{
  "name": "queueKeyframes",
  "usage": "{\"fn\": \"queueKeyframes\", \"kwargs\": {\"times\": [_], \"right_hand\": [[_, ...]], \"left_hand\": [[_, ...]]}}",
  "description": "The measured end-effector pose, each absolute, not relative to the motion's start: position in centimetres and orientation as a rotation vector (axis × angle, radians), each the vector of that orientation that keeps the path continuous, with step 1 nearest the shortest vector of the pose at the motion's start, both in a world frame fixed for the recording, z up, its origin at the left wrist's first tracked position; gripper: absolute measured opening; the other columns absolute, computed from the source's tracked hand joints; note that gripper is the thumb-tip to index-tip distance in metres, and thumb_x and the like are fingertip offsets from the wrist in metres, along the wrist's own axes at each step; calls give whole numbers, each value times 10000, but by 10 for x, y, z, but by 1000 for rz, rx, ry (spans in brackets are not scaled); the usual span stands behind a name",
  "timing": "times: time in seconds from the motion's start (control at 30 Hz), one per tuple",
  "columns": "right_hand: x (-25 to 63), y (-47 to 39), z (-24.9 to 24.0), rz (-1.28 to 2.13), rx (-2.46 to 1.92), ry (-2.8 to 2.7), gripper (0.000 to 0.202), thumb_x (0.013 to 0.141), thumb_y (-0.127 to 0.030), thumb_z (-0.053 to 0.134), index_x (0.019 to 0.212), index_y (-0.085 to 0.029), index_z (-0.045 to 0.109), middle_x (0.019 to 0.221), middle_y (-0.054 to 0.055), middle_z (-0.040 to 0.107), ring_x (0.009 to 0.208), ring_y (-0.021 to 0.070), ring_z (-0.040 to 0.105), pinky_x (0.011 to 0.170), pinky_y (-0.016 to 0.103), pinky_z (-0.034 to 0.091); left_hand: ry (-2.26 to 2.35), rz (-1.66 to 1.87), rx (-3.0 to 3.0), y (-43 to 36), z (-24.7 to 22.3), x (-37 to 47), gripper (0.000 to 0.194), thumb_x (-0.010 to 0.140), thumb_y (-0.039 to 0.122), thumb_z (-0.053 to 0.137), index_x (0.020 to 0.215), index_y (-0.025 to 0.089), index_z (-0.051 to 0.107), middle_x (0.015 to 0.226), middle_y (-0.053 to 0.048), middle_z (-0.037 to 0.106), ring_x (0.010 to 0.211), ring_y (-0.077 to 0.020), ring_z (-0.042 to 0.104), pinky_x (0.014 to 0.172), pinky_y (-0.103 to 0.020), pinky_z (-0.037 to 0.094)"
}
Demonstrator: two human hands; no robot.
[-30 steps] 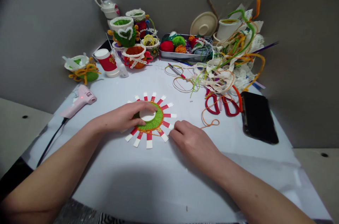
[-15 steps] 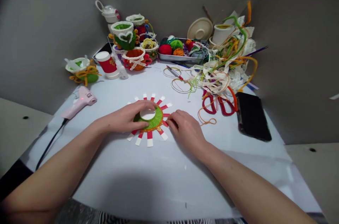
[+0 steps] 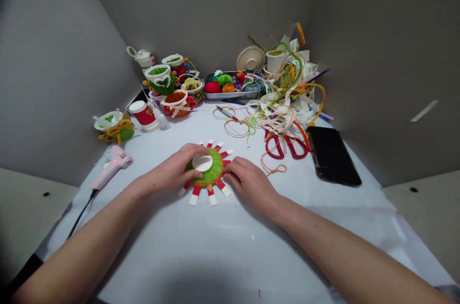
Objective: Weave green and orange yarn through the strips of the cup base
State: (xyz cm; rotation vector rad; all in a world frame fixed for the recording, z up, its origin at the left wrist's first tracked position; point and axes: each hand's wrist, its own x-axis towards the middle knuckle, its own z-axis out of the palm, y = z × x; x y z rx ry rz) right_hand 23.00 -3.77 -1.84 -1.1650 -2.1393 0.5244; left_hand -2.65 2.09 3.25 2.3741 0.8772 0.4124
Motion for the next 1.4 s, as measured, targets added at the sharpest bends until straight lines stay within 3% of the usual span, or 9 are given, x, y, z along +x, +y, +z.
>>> {"fn": "queueKeyframes", "kwargs": {"times": [0.37, 0.47, 0.6, 0.77, 1.0, 1.2, 1.4], "right_hand": [[238, -38, -18, 475, -1174, -2215, 136, 1040, -166, 564, 1042, -201, 695, 976, 63, 698, 929, 212, 639, 823, 354, 524], [238, -38, -20, 479, -1156, -2233, 139, 1039, -164, 566, 1053, -211, 697, 978, 57, 700, 917, 205, 634, 814, 343, 518], [239, -38, -20, 460, -1150, -2249, 154, 1040, -164, 552, 1041, -213, 698, 947, 58, 698, 873, 195, 625, 775, 325, 507], [240, -42, -17, 476, -1095, -2277, 175, 1064, -180, 519, 1038, -200, 691, 974, 73, 699, 899, 199, 634, 785, 323, 523], [240, -58, -6, 440, -1008, -2436, 288, 1060, -127, 465, 930, -175, 717, 922, 87, 686, 836, 191, 607, 719, 307, 492], [238, -74, -1, 381, -974, -2538, 261, 989, -52, 479, 957, -161, 714, 897, 94, 678, 783, 192, 576, 666, 309, 455], [234, -81, -2, 325, -963, -2608, 282, 970, -24, 457, 856, -167, 671, 817, 71, 633, 716, 182, 523, 607, 319, 384]], "left_hand": [[671, 511, 2393, 42, 7, -16, 446, 871, 85, 592, 1294, 221, 551, 1459, -129, 608, 1388, -284, 548, 1195, -541, 435], [696, 563, 2376, 37, 0, -14, 363, 916, 189, 669, 1260, 223, 559, 1448, -136, 617, 1398, -300, 540, 1205, -547, 418], [815, 633, 2340, 36, -5, -11, 389, 951, 326, 732, 1282, 225, 555, 1492, -167, 557, 1426, -325, 503, 1188, -544, 430], [765, 586, 2345, 41, -3, -17, 354, 970, 335, 709, 1281, 244, 567, 1375, -128, 657, 1305, -316, 574, 1143, -531, 445], [728, 481, 2335, 45, 2, -26, 359, 956, 323, 700, 1289, 246, 587, 1411, -109, 666, 1338, -315, 566, 1163, -532, 408], [689, 445, 2338, 44, 5, -27, 349, 924, 352, 722, 1237, 240, 617, 1357, -99, 699, 1280, -302, 602, 1127, -505, 435], [674, 459, 2357, 43, 4, -26, 346, 902, 343, 741, 1210, 229, 634, 1311, -93, 714, 1243, -290, 615, 1111, -488, 445]]}}
